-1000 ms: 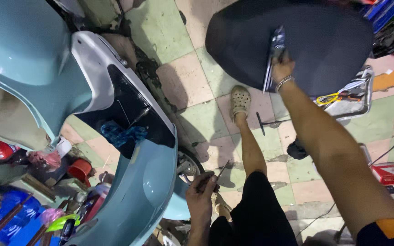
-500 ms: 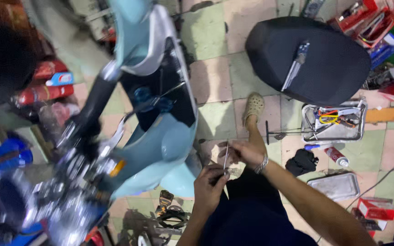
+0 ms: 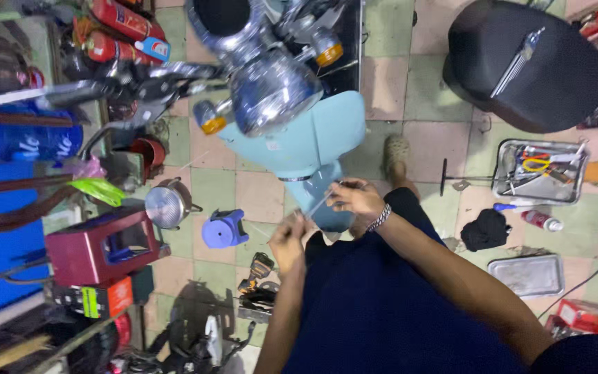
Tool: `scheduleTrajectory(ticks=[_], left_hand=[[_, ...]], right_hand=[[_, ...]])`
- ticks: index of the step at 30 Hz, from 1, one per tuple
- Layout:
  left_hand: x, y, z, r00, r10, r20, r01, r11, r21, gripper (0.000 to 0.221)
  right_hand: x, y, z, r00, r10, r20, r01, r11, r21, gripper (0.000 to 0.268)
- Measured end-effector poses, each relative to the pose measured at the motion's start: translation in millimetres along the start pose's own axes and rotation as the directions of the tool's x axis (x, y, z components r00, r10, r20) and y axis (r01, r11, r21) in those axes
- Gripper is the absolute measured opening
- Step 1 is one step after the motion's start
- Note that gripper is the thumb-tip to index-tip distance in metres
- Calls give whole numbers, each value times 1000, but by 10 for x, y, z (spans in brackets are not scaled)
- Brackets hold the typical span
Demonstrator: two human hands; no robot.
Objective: The person replaces a scooter battery by using a screwdriver to disconnect the terminals, removing the old battery, placing a new orange battery into the compartment, and reattaching the cables by hand.
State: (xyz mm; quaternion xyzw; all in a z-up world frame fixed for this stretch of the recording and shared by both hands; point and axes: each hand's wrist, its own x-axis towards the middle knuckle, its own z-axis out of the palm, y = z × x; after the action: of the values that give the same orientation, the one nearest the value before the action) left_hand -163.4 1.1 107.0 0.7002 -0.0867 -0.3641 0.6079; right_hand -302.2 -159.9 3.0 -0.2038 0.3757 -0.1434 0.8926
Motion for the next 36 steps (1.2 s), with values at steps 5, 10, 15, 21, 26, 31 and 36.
scheduleTrajectory(ticks=[5,10,15,21,26,31,36], left_hand=[[853,159,113,997,77,-26,-80,992,-97,17],[1436,457,286,979,200,37,-199,980,-21,20],[1710,611,392,976,217,-20,-211,966,146,15],[1664,678,467,972,229,-47,-216,956,199,11],[1570,804,558,969,226,-97,-196,948,250,10],[1516,882,638,943,293,-159,-181,851,493,16],[1603,796,656,836,548,11,-352,522,777,16]], right_hand=[[-54,-185,252,988,-37,-150,-2,968,-251,30],[250,-337,563,926,-372,72,300,604,-738,28],[586,-464,728,921,-390,-12,182,457,-871,25],[681,-558,669,949,-309,-64,94,472,-877,25],[762,-646,548,962,-274,-11,117,446,-887,29],[774,-670,535,976,-219,-4,77,357,-931,27],[1095,-335,511,978,-175,117,145,153,-978,21]])
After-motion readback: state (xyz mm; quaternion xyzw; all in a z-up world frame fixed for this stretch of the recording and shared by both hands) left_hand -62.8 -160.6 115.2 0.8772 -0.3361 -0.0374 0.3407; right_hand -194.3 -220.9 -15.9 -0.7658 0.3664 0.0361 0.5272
